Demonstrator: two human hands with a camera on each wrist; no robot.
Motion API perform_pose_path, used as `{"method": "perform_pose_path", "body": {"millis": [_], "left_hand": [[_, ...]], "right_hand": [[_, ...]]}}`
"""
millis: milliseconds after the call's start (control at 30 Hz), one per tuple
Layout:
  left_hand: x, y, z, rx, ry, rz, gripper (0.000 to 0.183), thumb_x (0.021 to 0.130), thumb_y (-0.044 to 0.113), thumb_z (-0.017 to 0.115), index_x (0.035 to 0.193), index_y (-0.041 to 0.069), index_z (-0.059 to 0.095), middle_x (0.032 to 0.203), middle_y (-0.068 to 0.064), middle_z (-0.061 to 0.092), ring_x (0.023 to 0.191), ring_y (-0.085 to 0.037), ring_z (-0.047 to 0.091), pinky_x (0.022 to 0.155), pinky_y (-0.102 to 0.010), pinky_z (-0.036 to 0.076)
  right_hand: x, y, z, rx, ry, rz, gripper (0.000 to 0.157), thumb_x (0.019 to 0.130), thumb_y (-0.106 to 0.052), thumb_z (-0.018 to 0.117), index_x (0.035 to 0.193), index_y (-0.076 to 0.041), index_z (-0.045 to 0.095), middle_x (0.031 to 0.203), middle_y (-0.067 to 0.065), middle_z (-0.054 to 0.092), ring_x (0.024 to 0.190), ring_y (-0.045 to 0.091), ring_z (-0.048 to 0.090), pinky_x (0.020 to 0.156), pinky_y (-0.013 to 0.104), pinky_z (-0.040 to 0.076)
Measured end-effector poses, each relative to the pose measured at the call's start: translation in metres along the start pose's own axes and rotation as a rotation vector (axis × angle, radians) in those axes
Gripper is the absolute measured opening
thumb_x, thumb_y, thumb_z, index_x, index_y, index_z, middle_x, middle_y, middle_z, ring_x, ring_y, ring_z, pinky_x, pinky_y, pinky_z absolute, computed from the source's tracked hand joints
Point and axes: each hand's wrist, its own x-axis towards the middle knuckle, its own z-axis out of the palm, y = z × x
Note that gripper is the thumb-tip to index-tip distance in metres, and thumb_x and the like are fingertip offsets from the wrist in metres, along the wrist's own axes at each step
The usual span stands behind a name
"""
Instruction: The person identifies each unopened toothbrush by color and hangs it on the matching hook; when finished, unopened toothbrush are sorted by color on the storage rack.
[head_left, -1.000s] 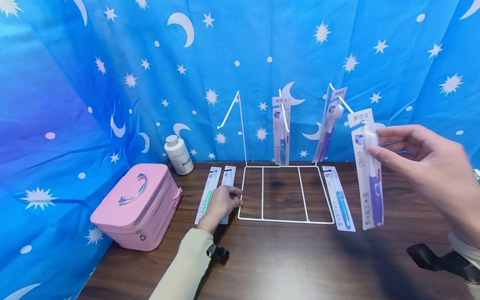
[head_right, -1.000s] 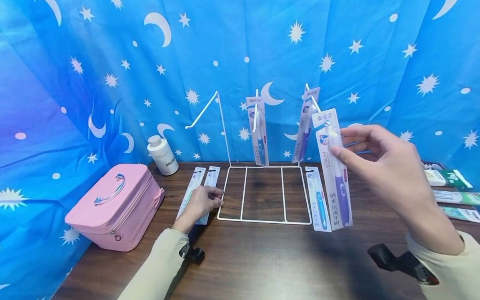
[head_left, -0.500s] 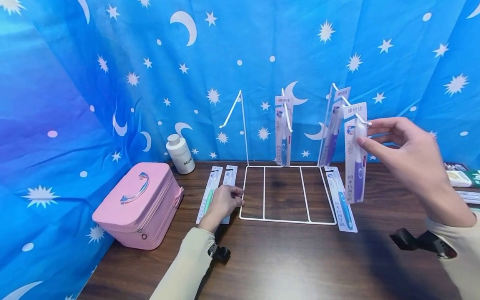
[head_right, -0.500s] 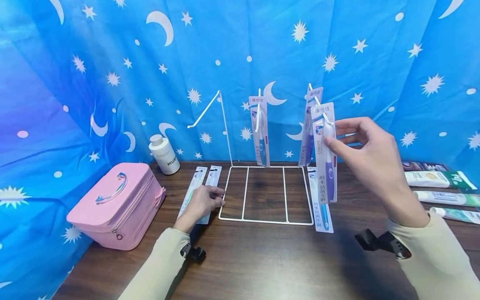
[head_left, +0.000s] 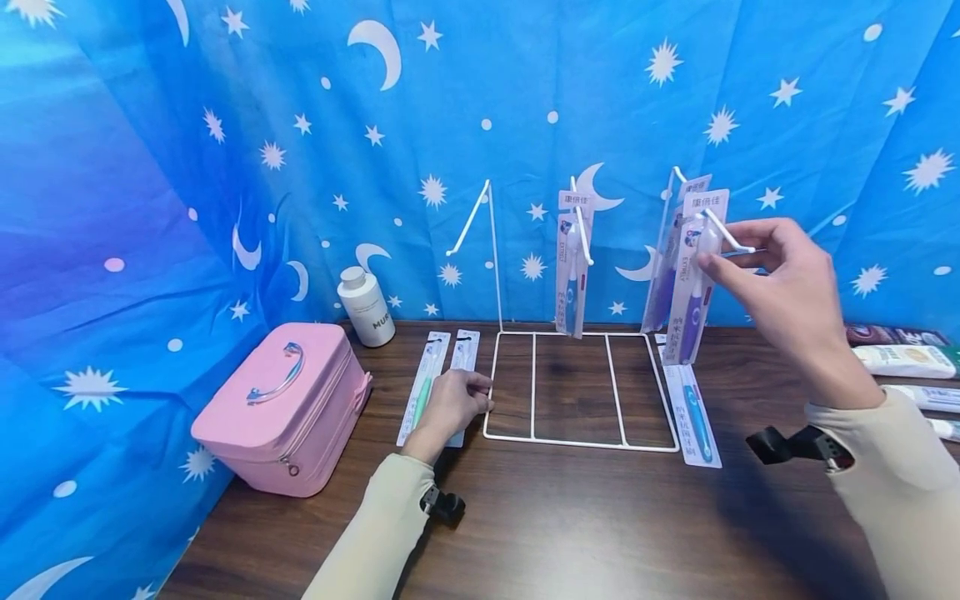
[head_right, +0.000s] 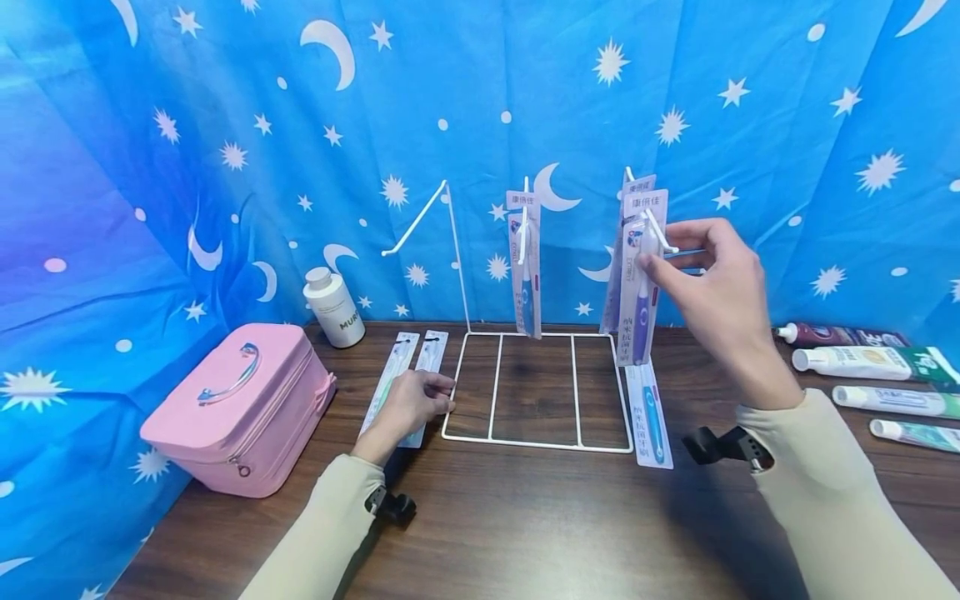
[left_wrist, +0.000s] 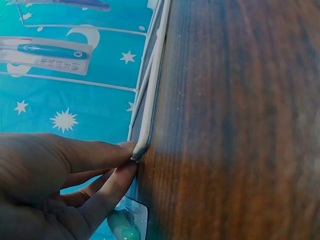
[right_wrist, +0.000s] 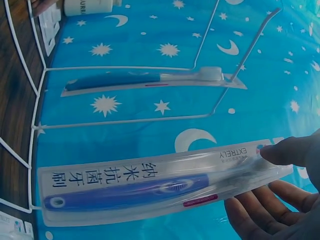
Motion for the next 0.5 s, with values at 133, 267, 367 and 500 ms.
{"method": "perform_pose_path", "body": {"millis": [133,267,367,500], "left_hand": [[0.0,0.0,0.0,-0.005,-0.008,-0.024,0.024,0.078,0.004,0.078,0.101,0.006,0.074,0.076,0.002,0.068,0.068,-0.008,0.061,0.062,-0.025,0.048],[-0.001,-0.001,0.0,-0.005,-0.009,-0.041,0.024,0.077,0.004,0.078,0.101,0.006,0.074,0.075,0.003,0.067,0.068,-0.008,0.06,0.063,-0.026,0.047],[-0.001,-0.001,0.0,-0.004,-0.005,-0.034,0.025,0.077,0.004,0.078,0.101,0.006,0.075,0.075,0.003,0.067,0.068,-0.008,0.06,0.063,-0.026,0.047],[0.0,0.0,-0.001,-0.005,-0.003,-0.013,0.025,0.077,0.004,0.079,0.102,0.005,0.074,0.077,0.002,0.068,0.068,-0.007,0.061,0.063,-0.026,0.048]], "right_hand": [[0.005,0.004,0.006,0.015,0.026,0.0,0.049,0.087,-0.035,0.072,0.128,-0.012,0.056,0.114,0.006,0.062,0.089,0.0,0.055,0.068,0.021,0.038],[0.008,0.006,0.012,0.038,0.039,0.014,0.048,0.087,-0.034,0.072,0.127,-0.012,0.056,0.111,0.005,0.063,0.088,-0.002,0.056,0.068,0.019,0.039],[0.009,0.005,0.015,0.058,0.052,0.014,0.048,0.087,-0.033,0.072,0.127,-0.012,0.056,0.111,0.004,0.063,0.088,-0.001,0.057,0.067,0.017,0.04],[0.009,0.006,0.017,0.073,0.068,0.019,0.048,0.088,-0.034,0.071,0.128,-0.013,0.056,0.113,0.005,0.062,0.091,0.002,0.057,0.067,0.016,0.041]]}}
